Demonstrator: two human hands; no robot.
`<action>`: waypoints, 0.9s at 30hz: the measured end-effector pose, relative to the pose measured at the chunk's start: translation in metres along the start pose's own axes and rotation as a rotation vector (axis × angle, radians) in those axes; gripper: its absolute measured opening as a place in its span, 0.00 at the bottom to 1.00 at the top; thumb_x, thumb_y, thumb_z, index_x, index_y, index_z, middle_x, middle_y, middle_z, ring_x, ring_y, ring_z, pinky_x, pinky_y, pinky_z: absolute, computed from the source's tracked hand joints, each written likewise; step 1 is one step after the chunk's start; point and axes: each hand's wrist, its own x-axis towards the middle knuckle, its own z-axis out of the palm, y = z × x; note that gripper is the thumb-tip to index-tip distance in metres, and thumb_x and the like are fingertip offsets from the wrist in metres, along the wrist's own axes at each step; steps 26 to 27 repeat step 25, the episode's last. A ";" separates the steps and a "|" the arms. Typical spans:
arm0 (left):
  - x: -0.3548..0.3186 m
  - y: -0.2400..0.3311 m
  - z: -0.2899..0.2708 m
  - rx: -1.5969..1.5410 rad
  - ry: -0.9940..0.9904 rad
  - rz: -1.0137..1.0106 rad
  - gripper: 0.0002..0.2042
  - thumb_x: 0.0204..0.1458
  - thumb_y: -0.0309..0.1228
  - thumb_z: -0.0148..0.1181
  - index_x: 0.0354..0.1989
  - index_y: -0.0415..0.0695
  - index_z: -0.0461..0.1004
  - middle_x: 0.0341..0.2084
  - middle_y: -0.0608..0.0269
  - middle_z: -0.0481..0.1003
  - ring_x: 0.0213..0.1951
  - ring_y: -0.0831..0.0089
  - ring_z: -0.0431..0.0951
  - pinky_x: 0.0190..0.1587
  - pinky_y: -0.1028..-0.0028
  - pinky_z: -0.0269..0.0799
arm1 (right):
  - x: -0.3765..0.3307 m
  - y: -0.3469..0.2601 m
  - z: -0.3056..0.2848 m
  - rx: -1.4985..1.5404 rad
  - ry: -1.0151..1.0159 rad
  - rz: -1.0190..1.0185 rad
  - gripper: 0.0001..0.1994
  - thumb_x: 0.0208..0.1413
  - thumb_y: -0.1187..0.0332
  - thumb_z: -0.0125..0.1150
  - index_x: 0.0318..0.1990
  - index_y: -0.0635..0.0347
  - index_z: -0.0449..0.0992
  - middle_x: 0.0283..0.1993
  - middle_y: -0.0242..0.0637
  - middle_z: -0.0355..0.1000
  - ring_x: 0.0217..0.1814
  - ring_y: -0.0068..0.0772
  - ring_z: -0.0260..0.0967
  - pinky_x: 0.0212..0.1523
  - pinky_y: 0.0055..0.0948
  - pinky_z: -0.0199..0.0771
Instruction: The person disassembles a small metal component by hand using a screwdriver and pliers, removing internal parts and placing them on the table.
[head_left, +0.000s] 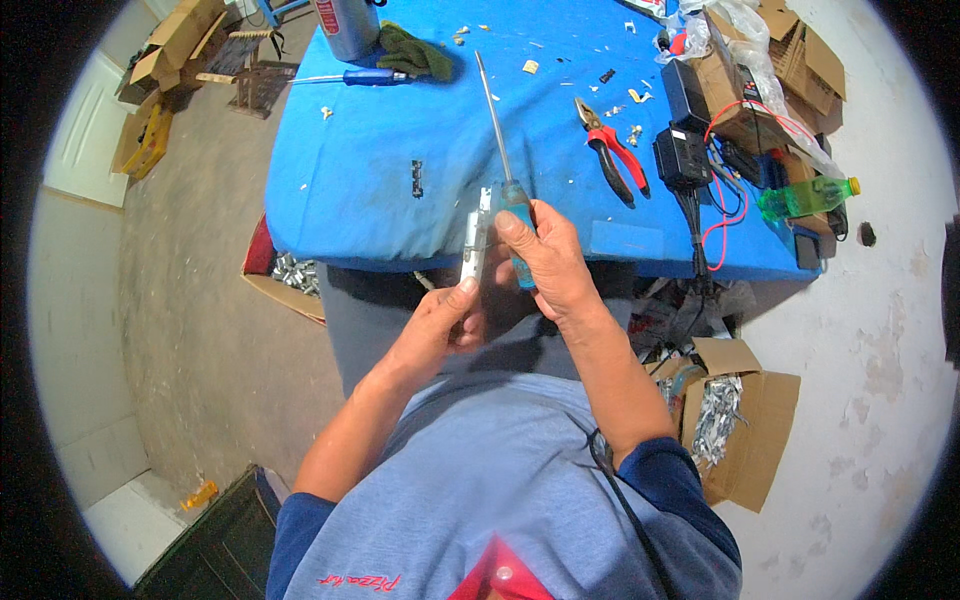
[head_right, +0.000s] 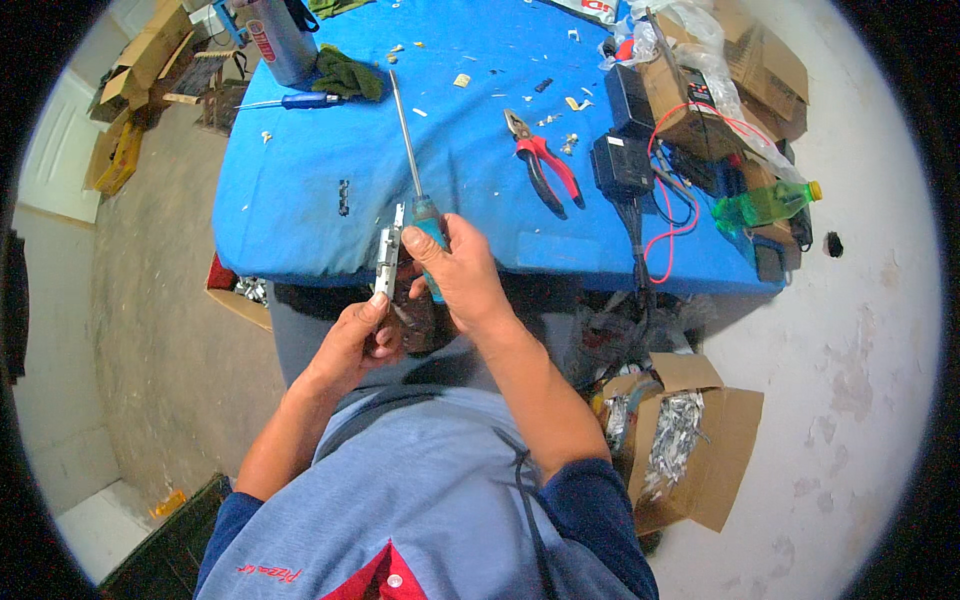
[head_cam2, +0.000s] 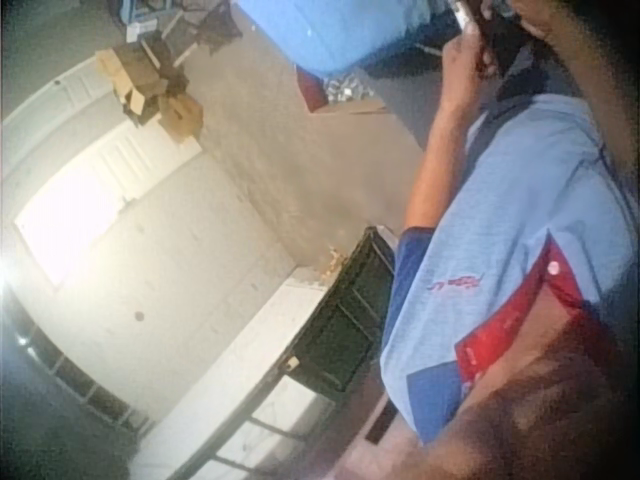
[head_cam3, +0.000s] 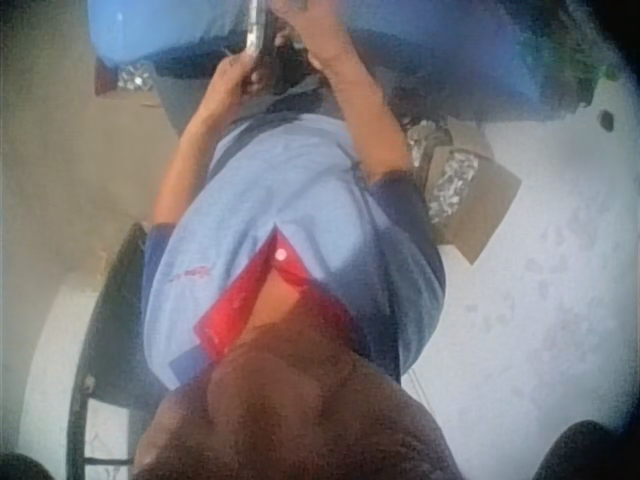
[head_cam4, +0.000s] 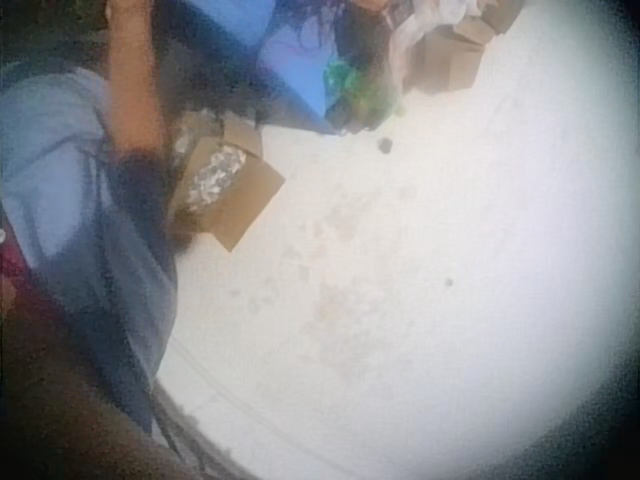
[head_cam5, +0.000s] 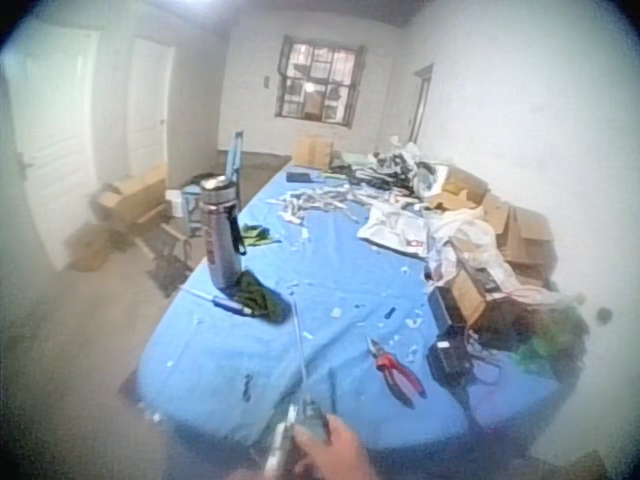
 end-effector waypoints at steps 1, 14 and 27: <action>0.002 -0.001 0.001 -0.027 -0.013 -0.015 0.25 0.61 0.56 0.48 0.21 0.49 0.62 0.13 0.71 0.59 0.17 0.79 0.55 0.22 0.77 0.50 | -0.001 -0.001 0.000 0.011 0.004 0.006 0.18 0.56 0.58 0.67 0.43 0.63 0.71 0.36 0.34 0.72 0.31 0.22 0.71 0.23 0.20 0.72; 0.018 0.006 0.009 0.087 -0.037 -0.116 0.27 0.63 0.59 0.38 0.31 0.47 0.70 0.15 0.71 0.64 0.18 0.81 0.59 0.21 0.80 0.52 | 0.015 0.007 0.008 -0.343 0.030 -0.013 0.20 0.50 0.71 0.68 0.49 0.70 0.70 0.40 0.38 0.73 0.40 0.23 0.70 0.40 0.24 0.72; 0.001 0.054 -0.028 0.348 0.377 0.008 0.29 0.58 0.62 0.46 0.28 0.44 0.72 0.17 0.68 0.67 0.18 0.78 0.62 0.20 0.79 0.55 | 0.080 -0.055 0.004 -0.465 -0.360 -0.079 0.18 0.51 0.67 0.70 0.47 0.62 0.72 0.42 0.34 0.75 0.41 0.21 0.72 0.43 0.23 0.74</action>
